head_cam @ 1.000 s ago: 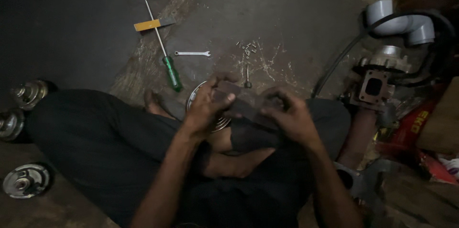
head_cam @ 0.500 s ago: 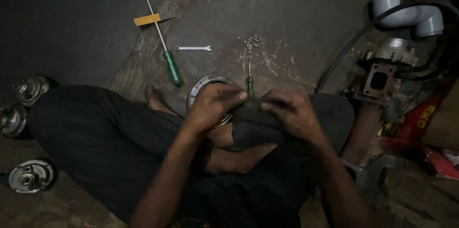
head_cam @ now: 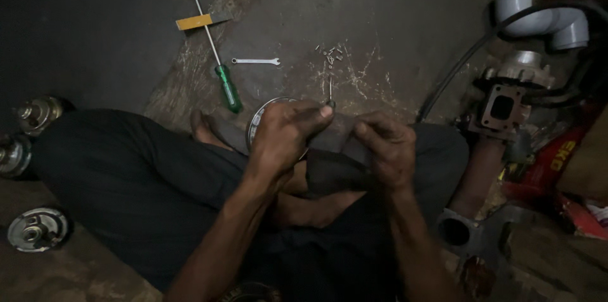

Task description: The person sits on the floor and assembles a circular metal grid by inserting small metal pins into its holes using a screwdriver and a wrench. The person repeatedly picks up pins, places them into the grid, and uses tools to secure them.

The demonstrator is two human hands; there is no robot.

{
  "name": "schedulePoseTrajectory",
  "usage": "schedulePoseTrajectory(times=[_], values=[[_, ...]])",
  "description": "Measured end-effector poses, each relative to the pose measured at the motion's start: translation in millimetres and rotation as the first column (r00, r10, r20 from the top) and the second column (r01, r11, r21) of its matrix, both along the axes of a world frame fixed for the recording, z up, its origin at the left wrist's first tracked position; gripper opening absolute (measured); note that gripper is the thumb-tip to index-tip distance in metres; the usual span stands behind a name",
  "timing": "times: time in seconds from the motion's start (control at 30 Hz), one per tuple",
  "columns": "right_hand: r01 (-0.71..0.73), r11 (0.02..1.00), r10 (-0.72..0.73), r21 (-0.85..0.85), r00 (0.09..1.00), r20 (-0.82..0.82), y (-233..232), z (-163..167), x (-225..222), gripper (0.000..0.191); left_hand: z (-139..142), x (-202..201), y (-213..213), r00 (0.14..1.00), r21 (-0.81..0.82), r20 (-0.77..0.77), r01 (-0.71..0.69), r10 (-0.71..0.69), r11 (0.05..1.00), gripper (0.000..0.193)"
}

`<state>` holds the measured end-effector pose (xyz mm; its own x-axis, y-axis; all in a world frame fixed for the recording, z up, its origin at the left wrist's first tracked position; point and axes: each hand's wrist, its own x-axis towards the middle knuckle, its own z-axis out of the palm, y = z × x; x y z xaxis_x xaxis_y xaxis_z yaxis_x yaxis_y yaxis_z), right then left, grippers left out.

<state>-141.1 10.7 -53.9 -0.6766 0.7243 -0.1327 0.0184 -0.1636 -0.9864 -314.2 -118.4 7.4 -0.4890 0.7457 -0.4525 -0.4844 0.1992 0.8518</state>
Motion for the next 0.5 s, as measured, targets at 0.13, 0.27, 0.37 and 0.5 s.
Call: schedulePoseTrajectory(times=[0.13, 0.27, 0.37, 0.5], values=[[0.007, 0.999, -0.009, 0.05, 1.0, 0.029, -9, -4, 0, 0.012, 4, 3, -8, 0.997, -0.052, -0.08, -0.018, 0.013, 0.998, 0.029], [-0.039, 0.975, 0.002, 0.218, 0.986, 0.165, -16, 0, -1, 0.012, 20, 4, -21, 0.904, -0.112, -0.422, 0.014, -0.06, 0.994, 0.027], [-0.382, 0.787, 0.315, 0.484, 0.924, 0.217, -7, 7, 4, 0.018, 29, -20, -36, 0.868, -0.243, -0.363, 0.264, -0.34, 0.933, 0.029], [-0.754, 0.252, 0.575, 0.607, 0.621, 0.533, -4, 13, 18, 0.025, 30, -24, -61, 0.366, -0.393, -0.507, 0.708, -0.781, 0.587, 0.041]])
